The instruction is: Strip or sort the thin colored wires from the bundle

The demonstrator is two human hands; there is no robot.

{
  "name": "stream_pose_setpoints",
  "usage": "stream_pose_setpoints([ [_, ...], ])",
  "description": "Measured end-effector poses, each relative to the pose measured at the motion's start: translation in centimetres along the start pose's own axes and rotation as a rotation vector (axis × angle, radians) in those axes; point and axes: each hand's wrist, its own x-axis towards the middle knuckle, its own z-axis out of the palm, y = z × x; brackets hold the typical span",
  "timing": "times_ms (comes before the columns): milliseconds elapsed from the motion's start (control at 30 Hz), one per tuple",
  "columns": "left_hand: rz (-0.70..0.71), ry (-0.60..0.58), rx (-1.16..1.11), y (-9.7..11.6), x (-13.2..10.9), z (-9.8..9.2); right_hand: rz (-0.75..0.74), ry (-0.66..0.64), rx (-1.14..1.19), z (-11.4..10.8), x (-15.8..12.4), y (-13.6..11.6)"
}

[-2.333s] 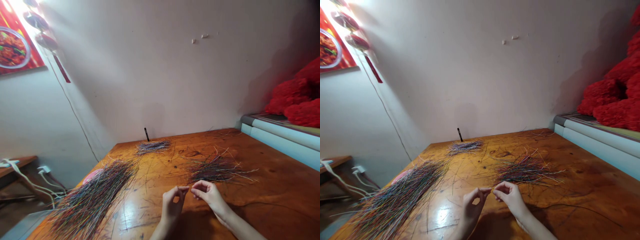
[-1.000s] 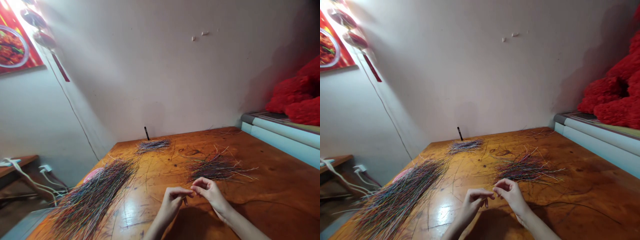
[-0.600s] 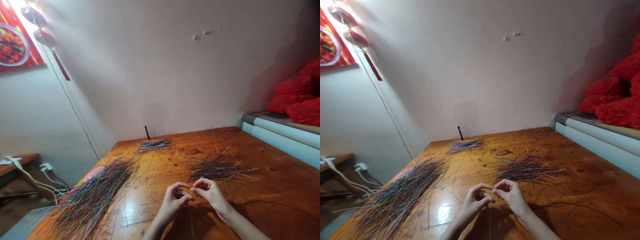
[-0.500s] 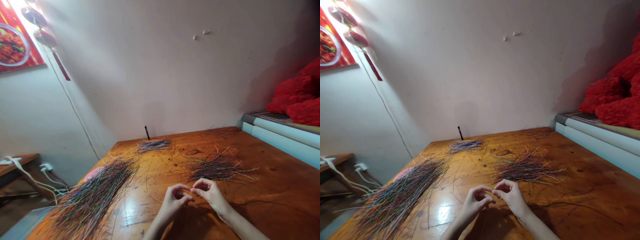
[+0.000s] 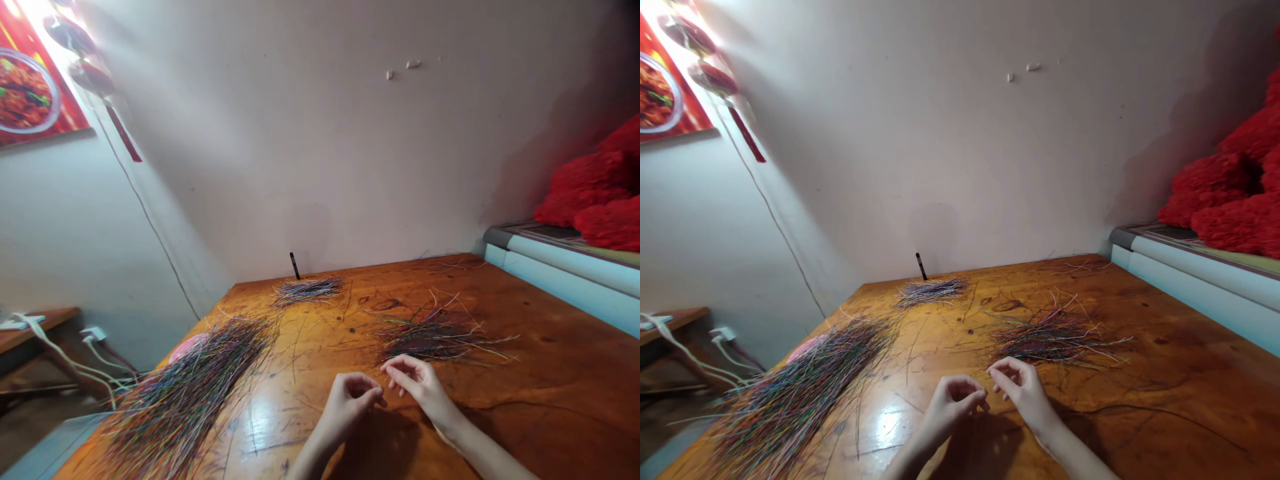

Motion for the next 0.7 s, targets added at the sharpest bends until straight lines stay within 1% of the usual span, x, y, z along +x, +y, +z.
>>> stream_pose_setpoints([
  [133, -0.008, -0.004, -0.012, 0.16, -0.02, -0.10, 0.026, -0.063, 0.012, -0.15, -0.11, -0.01],
  [233, -0.012, 0.003, -0.016, 0.30, -0.07, -0.13, 0.025, -0.099, -0.025, -0.03, -0.18, 0.28],
  [333, -0.006, 0.006, -0.019, 0.41, -0.13, -0.13, -0.004, -0.104, -0.069, 0.20, -0.25, 0.31],
  [533, 0.051, 0.017, 0.043, 0.45, -0.20, -0.12, -0.033, -0.094, -0.073, 0.47, -0.23, 0.00],
  [700, 0.043, 0.055, 0.079, 0.51, -0.17, -0.06, -0.015, -0.092, -0.066, 0.33, -0.15, 0.44],
])
